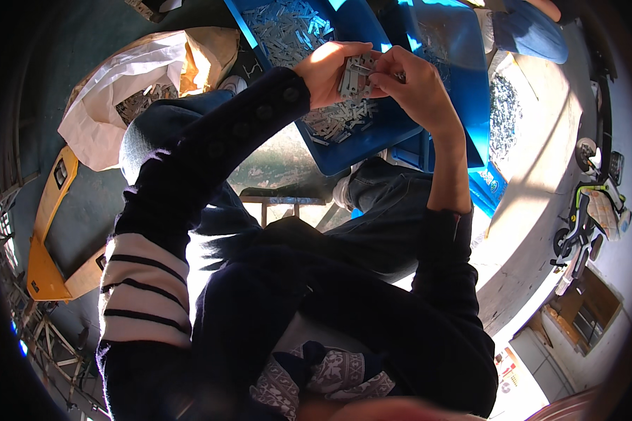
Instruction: The person sits and repeatedly picks small metal fasteners from a blue bin, inspects them by hand, and places them into a white sack. The person occasionally reaches into the sack to retrieve more fasteners and continues sorting them by hand.
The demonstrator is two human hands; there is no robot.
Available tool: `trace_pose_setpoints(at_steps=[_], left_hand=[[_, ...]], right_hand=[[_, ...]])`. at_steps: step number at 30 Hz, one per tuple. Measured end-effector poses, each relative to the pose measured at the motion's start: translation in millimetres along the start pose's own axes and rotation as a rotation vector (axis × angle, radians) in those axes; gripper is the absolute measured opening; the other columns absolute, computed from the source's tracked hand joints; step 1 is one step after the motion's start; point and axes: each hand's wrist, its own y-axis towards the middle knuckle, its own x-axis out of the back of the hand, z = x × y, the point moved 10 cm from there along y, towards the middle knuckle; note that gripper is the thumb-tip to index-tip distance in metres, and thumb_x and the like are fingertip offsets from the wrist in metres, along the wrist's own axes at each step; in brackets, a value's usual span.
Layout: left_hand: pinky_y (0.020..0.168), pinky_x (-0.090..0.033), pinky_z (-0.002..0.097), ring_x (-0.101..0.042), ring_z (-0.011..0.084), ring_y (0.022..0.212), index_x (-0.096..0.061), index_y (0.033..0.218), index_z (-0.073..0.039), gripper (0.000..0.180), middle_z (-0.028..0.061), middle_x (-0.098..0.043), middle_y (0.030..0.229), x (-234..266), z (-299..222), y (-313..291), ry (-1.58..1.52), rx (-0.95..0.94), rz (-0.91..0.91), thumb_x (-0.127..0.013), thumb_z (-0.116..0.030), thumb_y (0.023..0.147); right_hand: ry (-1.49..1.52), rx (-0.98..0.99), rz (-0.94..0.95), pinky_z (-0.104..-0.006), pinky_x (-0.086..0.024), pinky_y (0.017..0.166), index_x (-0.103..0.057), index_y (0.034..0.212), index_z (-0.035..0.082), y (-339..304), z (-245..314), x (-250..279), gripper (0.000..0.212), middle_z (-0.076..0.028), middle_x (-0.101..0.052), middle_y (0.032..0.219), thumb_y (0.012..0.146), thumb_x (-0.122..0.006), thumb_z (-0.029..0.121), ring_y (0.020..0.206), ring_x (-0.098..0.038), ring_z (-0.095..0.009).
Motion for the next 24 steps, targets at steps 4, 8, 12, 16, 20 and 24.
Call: trace_pose_setpoints(at_steps=[4,8,12,16,20,24], left_hand=[[0.078,-0.05,0.0303,-0.056,0.0231,0.093,-0.046,0.113,-0.002,0.039,0.0119,-0.051,0.107,-4,-6,4,0.006,-0.065,0.075,-0.037,-0.032,0.089],[0.084,-0.046,0.0321,-0.054,0.0238,0.097,-0.046,0.115,-0.003,0.039,0.0125,-0.05,0.111,-2,-10,8,0.002,-0.088,0.094,-0.035,-0.031,0.089],[0.089,-0.042,0.0338,-0.051,0.0261,0.103,-0.046,0.114,-0.001,0.039,0.0145,-0.048,0.115,7,-14,10,-0.051,-0.143,0.021,-0.033,-0.028,0.089],[0.091,-0.04,0.0347,-0.047,0.0289,0.108,-0.041,0.117,0.003,0.041,0.0173,-0.045,0.119,17,-20,9,-0.205,-0.173,-0.033,-0.032,-0.026,0.089],[0.091,-0.039,0.0345,-0.046,0.0289,0.109,-0.038,0.119,0.003,0.041,0.0174,-0.045,0.12,13,-24,7,-0.272,-0.182,-0.015,-0.033,-0.025,0.089],[0.091,-0.039,0.0344,-0.046,0.0279,0.11,-0.036,0.121,0.002,0.04,0.0168,-0.043,0.122,9,-27,6,-0.226,-0.243,-0.013,-0.035,-0.022,0.089]], right_hand=[[0.021,0.017,-0.045,-0.0252,-0.048,0.059,-0.057,0.077,0.001,-1,-6,7,0.013,-0.011,-0.06,0.069,0.074,-0.062,0.013,0.063,-0.061,-0.019],[-0.023,-0.118,-0.051,-0.0248,-0.046,0.057,-0.059,0.074,0.001,1,-29,14,0.019,-0.01,-0.06,0.067,0.073,-0.063,0.02,0.062,-0.059,-0.017],[-0.031,-0.236,0.01,-0.0253,-0.039,0.051,-0.06,0.071,0.002,-4,-48,19,0.024,-0.008,-0.056,0.061,0.072,-0.062,0.026,0.054,-0.052,-0.014],[-0.039,-0.277,0.111,-0.0247,-0.034,0.048,-0.06,0.07,0.002,-12,-58,20,0.025,-0.006,-0.053,0.057,0.075,-0.061,0.026,0.049,-0.046,-0.011],[-0.047,-0.315,0.152,-0.0235,-0.032,0.047,-0.06,0.072,0.001,-12,-59,15,0.027,-0.004,-0.051,0.055,0.077,-0.06,0.028,0.048,-0.043,-0.008],[0.196,-0.332,0.187,-0.0226,-0.032,0.047,-0.061,0.075,0.001,-5,-43,-7,0.027,-0.003,-0.05,0.054,0.076,-0.062,0.028,0.049,-0.043,-0.007]])
